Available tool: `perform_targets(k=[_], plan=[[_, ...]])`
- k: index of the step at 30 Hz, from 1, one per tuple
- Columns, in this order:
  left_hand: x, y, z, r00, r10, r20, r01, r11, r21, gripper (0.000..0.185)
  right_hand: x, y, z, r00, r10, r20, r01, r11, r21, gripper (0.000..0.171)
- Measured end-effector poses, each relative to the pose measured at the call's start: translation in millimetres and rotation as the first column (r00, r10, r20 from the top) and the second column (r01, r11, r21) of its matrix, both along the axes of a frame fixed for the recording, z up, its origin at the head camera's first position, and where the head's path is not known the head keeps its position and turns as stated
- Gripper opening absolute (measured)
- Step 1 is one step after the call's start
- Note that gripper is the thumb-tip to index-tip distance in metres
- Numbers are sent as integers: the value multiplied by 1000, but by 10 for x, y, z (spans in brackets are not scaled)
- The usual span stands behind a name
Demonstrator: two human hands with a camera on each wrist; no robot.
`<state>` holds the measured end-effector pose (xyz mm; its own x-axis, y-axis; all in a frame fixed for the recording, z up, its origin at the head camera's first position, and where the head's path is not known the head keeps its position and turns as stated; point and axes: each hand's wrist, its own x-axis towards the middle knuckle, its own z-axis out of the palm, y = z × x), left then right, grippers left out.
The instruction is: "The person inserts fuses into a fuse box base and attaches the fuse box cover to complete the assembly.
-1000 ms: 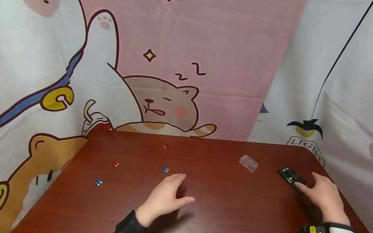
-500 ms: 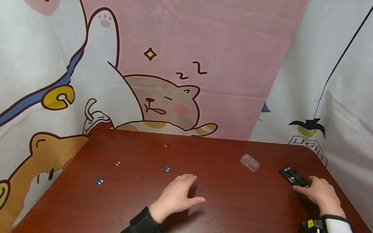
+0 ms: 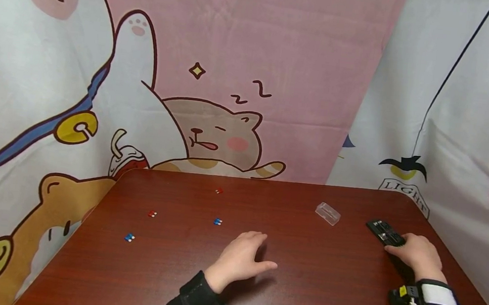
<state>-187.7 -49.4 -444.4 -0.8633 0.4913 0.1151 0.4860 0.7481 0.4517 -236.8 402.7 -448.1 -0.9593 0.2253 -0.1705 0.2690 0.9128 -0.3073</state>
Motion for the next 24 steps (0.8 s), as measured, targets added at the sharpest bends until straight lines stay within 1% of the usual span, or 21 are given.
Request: perform_targets(k=[5, 10, 16, 24], plan=[[-23, 26, -10, 1000, -4, 5, 4, 1000, 9, 72, 53, -2, 16, 999, 4, -34, -5, 1000, -17, 86], [-41, 17, -26, 1000, 0, 8, 0, 1000, 9, 72, 114, -48, 60, 995, 3, -104, -6, 999, -34, 84], [-61, 15, -14, 1000, 2, 20, -2, 1000, 12, 71, 173, -193, 163, 979, 62, -195, -73, 996, -46, 78], [-142, 42, 16, 1000, -6, 12, 5, 1000, 30, 72, 202, -525, 253, 961, 114, -251, -137, 988, -76, 73]])
